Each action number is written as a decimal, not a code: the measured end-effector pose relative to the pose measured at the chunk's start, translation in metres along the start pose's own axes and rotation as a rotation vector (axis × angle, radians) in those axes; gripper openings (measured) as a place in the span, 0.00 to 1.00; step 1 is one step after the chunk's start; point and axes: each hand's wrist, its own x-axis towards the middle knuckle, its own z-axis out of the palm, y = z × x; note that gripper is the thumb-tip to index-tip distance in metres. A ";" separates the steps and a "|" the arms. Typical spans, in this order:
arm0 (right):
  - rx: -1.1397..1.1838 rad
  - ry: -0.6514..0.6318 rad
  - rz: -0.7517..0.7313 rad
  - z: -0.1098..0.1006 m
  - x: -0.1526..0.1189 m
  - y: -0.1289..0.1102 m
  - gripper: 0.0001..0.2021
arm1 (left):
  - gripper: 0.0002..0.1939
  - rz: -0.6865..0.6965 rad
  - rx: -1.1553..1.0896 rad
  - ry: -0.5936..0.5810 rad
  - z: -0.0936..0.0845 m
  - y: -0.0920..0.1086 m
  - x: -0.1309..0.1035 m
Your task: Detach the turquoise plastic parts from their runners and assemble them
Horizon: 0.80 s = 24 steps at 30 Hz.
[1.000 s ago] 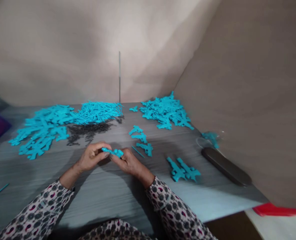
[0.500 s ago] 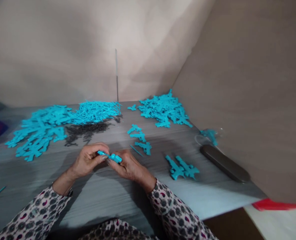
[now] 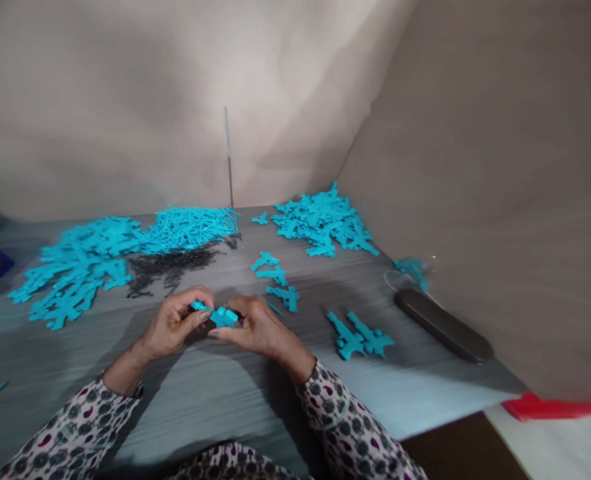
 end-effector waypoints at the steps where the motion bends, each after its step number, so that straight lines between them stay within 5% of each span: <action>1: -0.019 0.031 0.002 -0.002 -0.001 -0.001 0.18 | 0.11 0.004 0.023 -0.003 0.000 0.000 0.000; 5: -0.186 0.007 -0.097 -0.008 -0.003 -0.009 0.11 | 0.11 0.029 0.099 -0.010 0.002 -0.001 0.000; 16: -0.480 0.034 -0.223 0.000 -0.005 -0.004 0.14 | 0.11 -0.027 -0.008 -0.031 0.005 -0.005 0.002; 24: -0.218 0.062 -0.091 -0.003 -0.003 0.001 0.18 | 0.18 -0.087 -0.133 -0.034 -0.002 -0.015 0.004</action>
